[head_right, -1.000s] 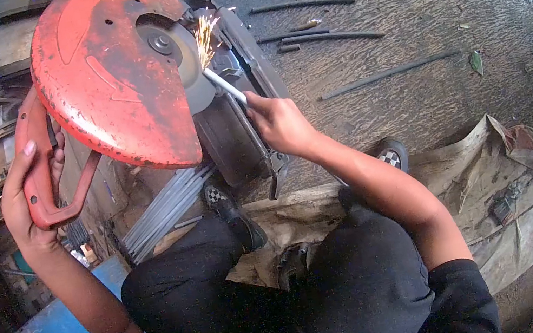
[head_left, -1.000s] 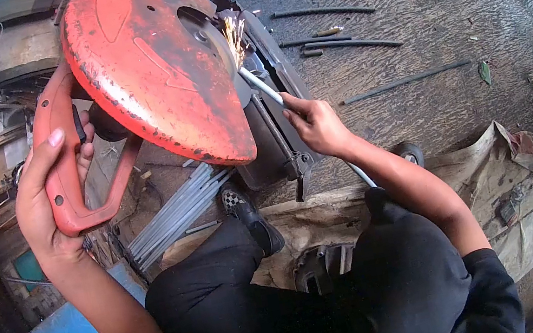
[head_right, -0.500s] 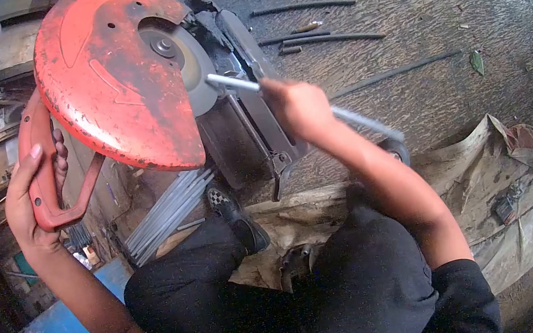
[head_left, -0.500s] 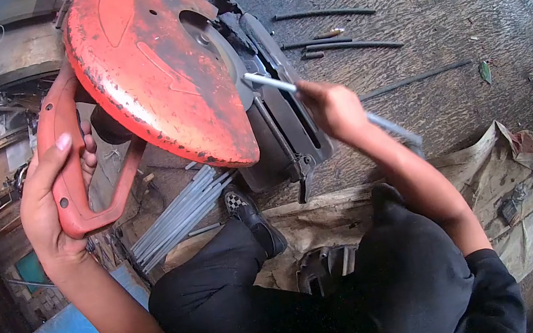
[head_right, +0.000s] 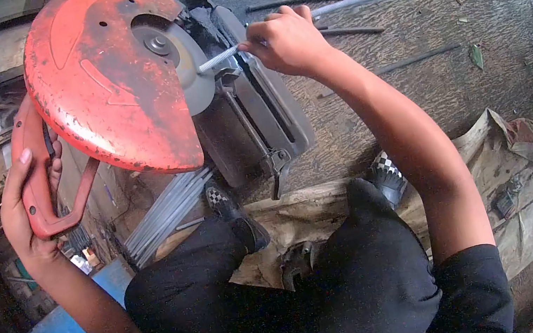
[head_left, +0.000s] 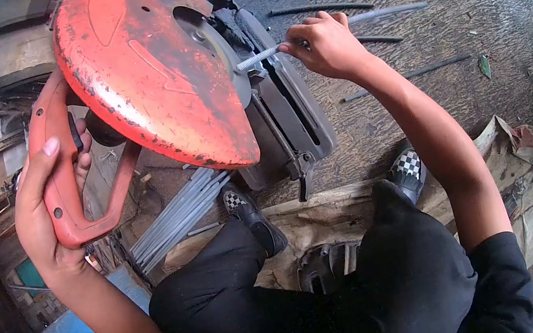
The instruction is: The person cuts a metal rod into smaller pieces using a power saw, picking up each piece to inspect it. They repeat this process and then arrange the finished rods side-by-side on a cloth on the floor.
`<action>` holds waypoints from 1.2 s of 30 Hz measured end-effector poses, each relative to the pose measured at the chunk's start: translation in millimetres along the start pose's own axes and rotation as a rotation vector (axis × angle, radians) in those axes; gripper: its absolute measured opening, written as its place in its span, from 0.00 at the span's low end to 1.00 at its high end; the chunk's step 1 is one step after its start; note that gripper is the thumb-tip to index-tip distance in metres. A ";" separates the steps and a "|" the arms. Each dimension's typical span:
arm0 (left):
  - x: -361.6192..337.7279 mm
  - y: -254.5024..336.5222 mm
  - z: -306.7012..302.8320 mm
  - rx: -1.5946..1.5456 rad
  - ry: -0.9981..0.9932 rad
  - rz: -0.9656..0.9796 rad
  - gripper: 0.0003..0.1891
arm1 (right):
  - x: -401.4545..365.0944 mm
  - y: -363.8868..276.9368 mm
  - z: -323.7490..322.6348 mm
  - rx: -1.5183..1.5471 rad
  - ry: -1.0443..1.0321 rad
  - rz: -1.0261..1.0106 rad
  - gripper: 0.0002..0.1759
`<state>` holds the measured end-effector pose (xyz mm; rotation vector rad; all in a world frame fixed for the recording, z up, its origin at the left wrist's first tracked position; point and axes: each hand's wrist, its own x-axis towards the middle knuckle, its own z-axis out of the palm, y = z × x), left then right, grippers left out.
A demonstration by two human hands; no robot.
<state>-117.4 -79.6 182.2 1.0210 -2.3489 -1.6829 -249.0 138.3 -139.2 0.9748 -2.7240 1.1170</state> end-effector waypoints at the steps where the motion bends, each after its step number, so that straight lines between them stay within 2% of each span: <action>1: -0.3 -0.1 0.1 0.000 0.000 0.000 0.25 | 1.9 -2.0 0.2 0.000 0.000 0.000 0.16; 6: -2.5 0.5 3.0 -0.014 0.033 -0.015 0.27 | 6.4 -3.5 1.4 -0.033 0.039 -0.043 0.12; 21: -1.3 -0.7 -0.4 -0.058 0.062 -0.038 0.29 | 7.6 -6.8 -6.3 -0.141 0.079 -0.117 0.14; 31: -2.8 1.6 4.0 -0.015 0.077 -0.023 0.29 | -1.2 -7.4 -10.6 -0.087 0.103 -0.128 0.12; 34: -3.4 2.6 6.4 -0.008 0.072 -0.026 0.29 | -7.4 -3.3 -12.6 -0.041 0.070 -0.146 0.14; 36: -4.2 2.1 11.2 -0.054 0.060 0.000 0.24 | -11.6 2.7 -14.8 0.081 -0.125 -0.130 0.18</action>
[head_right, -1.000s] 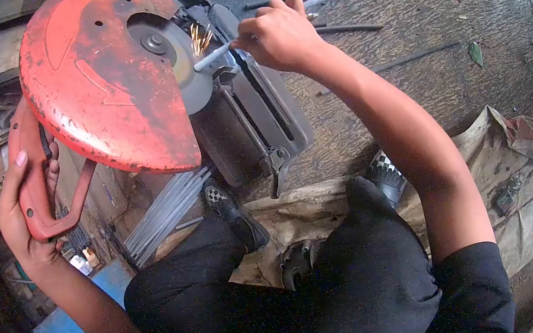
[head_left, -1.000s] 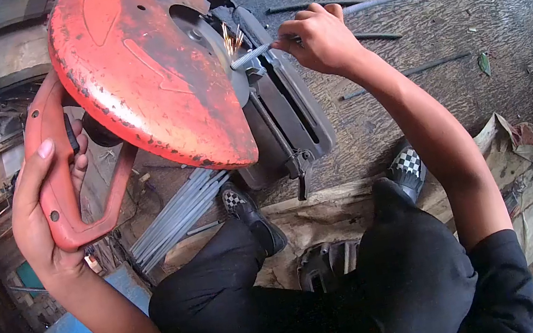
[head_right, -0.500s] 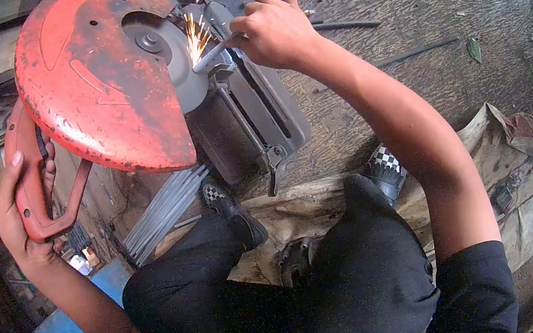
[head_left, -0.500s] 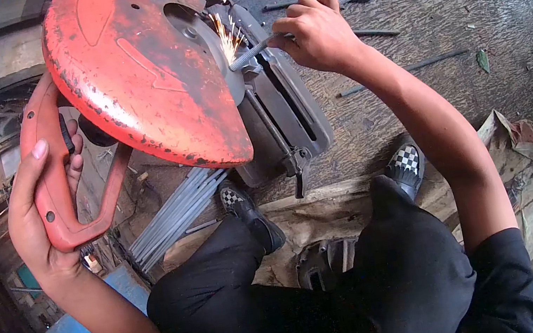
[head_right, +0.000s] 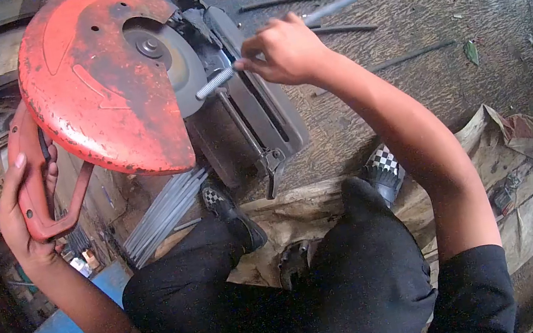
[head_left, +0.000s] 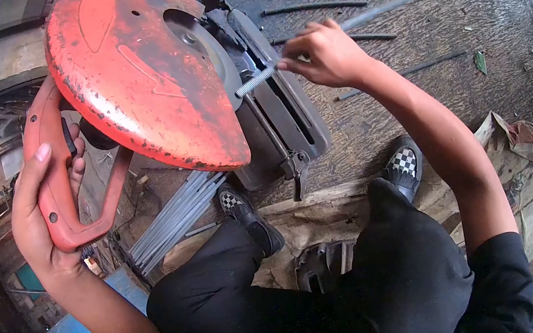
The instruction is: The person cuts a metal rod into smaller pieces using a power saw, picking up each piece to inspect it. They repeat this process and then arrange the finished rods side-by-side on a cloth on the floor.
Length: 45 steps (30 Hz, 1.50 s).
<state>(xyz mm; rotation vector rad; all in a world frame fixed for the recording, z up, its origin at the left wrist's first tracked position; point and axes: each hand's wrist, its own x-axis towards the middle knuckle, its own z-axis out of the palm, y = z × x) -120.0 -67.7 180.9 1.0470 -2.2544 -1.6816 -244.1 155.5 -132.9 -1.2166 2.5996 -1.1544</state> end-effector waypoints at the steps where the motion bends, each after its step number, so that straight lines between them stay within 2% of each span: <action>1: 0.9 0.3 -1.6 -0.004 0.002 0.005 0.24 | 1.1 -1.0 -4.5 0.152 -0.161 0.103 0.26; 2: 1.4 0.4 -4.5 0.014 -0.011 -0.004 0.25 | 1.2 0.8 -3.6 0.151 -0.162 0.100 0.26; 4: 2.6 -0.3 -8.1 0.029 -0.020 -0.006 0.26 | 2.0 7.3 0.4 0.511 -0.312 0.305 0.32; 5: 3.7 -1.7 -9.0 0.028 -0.023 0.001 0.26 | 1.4 7.7 2.0 0.558 -0.311 0.327 0.36; 8: 3.8 -1.4 -6.4 0.016 -0.019 0.008 0.26 | -0.3 5.7 0.0 0.669 -0.349 0.383 0.36; 13: 3.0 -1.8 -6.2 0.009 -0.021 0.005 0.26 | 1.8 8.1 -2.7 0.718 -0.413 0.336 0.37; 15: 3.8 -2.0 -7.5 0.006 -0.026 0.001 0.26 | 4.4 7.0 -7.1 0.761 -0.490 0.363 0.37; 19: 1.9 -1.4 -4.9 0.016 -0.020 0.000 0.25 | 9.9 10.7 -3.9 0.776 -0.507 0.420 0.36; 22: 1.8 -1.7 -4.0 0.006 -0.024 0.007 0.25 | 12.1 17.0 2.4 0.720 -0.513 0.409 0.36; 24: 2.6 -1.7 -8.2 0.004 -0.045 -0.005 0.24 | 14.7 14.0 1.4 0.610 -0.418 0.373 0.38; 29: 7.5 -3.4 -20.7 -0.016 -0.070 -0.053 0.24 | 24.2 11.1 3.4 0.427 -0.413 0.363 0.41; 32: 2.2 -2.3 -9.9 -0.051 -0.040 -0.040 0.25 | 26.8 7.5 1.8 0.324 -0.407 0.347 0.39; 34: 1.7 -2.7 -6.8 -0.060 -0.021 -0.025 0.25 | 24.7 3.8 1.2 0.223 -0.287 0.227 0.35; 38: 2.3 -3.7 -7.3 -0.067 -0.033 -0.012 0.27 | 21.5 -2.1 -4.4 0.086 -0.335 0.294 0.31; 40: 2.1 -3.5 -5.9 -0.060 -0.035 -0.008 0.27 | 15.6 -0.9 -0.6 0.037 -0.224 0.238 0.30; 45: 3.1 -3.5 -10.2 -0.077 -0.047 -0.037 0.28 | 14.4 -4.9 -0.2 0.008 -0.211 0.233 0.29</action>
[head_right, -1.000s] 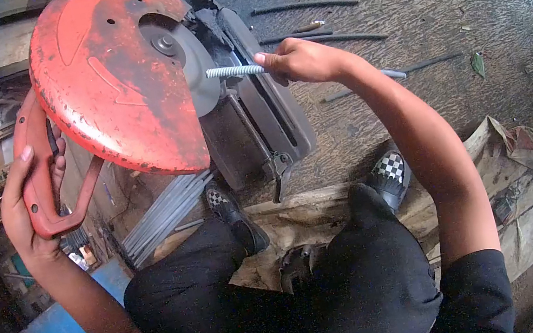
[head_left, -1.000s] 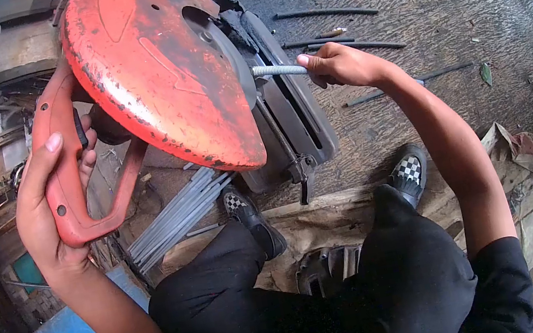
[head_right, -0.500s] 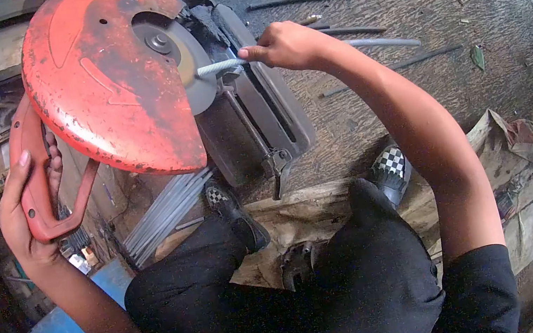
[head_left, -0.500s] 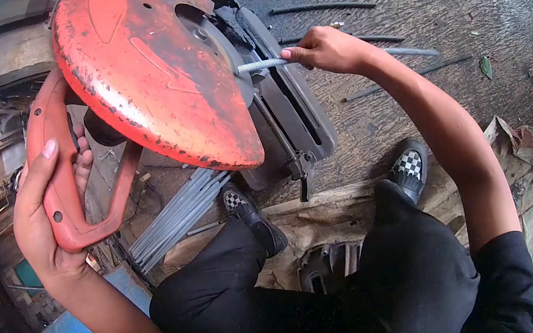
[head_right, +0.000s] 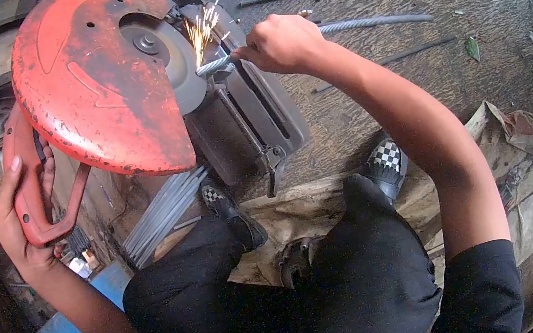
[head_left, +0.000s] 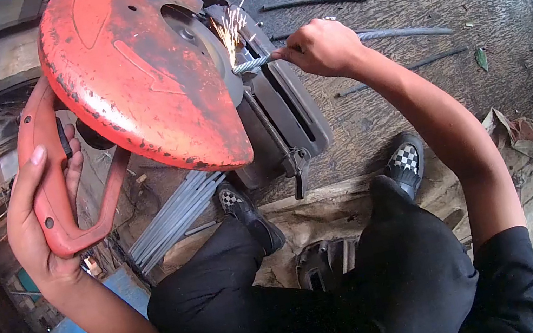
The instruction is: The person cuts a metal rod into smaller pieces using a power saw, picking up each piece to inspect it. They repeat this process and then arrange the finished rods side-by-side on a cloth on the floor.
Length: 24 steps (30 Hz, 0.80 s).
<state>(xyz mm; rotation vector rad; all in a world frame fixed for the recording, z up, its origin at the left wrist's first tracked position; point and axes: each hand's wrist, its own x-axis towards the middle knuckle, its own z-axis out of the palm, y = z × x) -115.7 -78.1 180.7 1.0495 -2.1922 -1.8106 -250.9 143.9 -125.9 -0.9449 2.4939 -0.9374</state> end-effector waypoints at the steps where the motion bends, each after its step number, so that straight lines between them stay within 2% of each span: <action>1: -0.4 0.5 0.0 0.001 0.002 0.001 0.28 | 0.2 -0.6 0.7 -0.014 0.022 0.006 0.29; 7: -1.3 0.8 2.7 0.025 0.017 0.012 0.28 | 1.2 0.0 5.1 -0.091 0.146 -0.093 0.29; 17: -1.0 1.7 1.1 -0.003 0.001 -0.020 0.27 | 3.3 -6.5 -3.5 -0.210 0.191 -0.132 0.26; 19: 0.1 1.5 -1.6 -0.015 -0.008 -0.026 0.27 | -0.3 -4.4 -9.3 -0.186 0.220 -0.237 0.24; 23: 7.0 2.3 -18.6 0.071 -0.059 -0.028 0.26 | -0.1 6.3 -8.7 -0.138 0.185 -0.264 0.20; 24: 7.3 2.2 -17.4 0.059 -0.076 -0.046 0.26 | 1.1 10.3 -4.4 -0.183 0.271 -0.224 0.18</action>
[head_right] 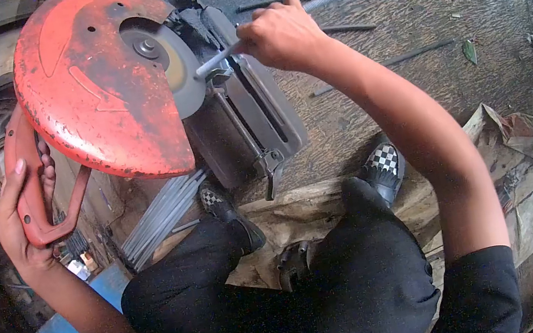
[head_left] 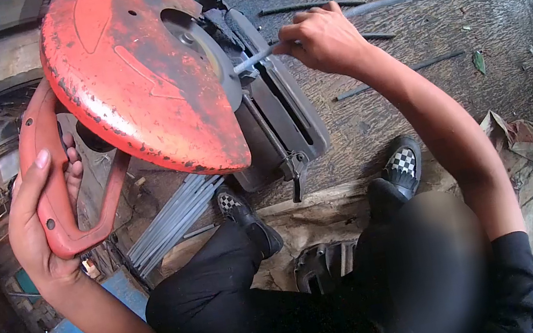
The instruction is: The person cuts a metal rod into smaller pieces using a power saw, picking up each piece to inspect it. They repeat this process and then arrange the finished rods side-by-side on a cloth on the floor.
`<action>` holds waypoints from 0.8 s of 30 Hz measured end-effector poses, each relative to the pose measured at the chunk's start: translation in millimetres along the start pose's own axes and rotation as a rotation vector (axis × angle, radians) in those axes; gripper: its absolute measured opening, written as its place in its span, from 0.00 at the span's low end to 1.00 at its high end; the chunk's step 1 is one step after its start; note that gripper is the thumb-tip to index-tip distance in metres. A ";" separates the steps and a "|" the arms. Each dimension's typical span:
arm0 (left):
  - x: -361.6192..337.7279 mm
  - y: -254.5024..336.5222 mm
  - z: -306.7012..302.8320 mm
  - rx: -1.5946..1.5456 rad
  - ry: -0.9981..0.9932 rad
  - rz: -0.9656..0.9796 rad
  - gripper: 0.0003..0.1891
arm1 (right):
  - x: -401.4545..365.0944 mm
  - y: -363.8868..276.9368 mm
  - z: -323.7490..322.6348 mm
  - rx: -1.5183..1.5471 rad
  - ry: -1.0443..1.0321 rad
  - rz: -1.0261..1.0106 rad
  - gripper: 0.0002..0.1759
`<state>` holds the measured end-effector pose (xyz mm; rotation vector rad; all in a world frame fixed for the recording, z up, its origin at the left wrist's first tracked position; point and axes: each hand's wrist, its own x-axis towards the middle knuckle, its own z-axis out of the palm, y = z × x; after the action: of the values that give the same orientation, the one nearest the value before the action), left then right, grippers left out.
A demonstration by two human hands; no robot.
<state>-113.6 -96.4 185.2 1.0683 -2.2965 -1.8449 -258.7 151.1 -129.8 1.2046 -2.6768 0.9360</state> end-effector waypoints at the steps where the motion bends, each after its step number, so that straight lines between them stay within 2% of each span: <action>1: -0.9 -0.4 4.6 -0.002 -0.003 -0.001 0.26 | -0.8 2.1 3.1 -0.059 0.077 0.041 0.17; 2: -3.2 -0.7 12.3 -0.018 0.030 0.023 0.26 | -0.6 3.6 4.7 0.001 0.014 0.116 0.15; 15: -7.6 -1.9 20.8 -0.059 0.098 0.052 0.27 | 1.9 -8.3 16.1 -0.020 0.088 0.057 0.16; 24: -9.3 -0.6 20.6 -0.043 0.075 0.049 0.28 | 6.8 -11.8 10.3 -0.044 0.124 0.045 0.16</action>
<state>-114.5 -74.1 182.0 1.0468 -2.2108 -1.7960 -253.3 134.8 -130.2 1.0463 -2.6225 0.9206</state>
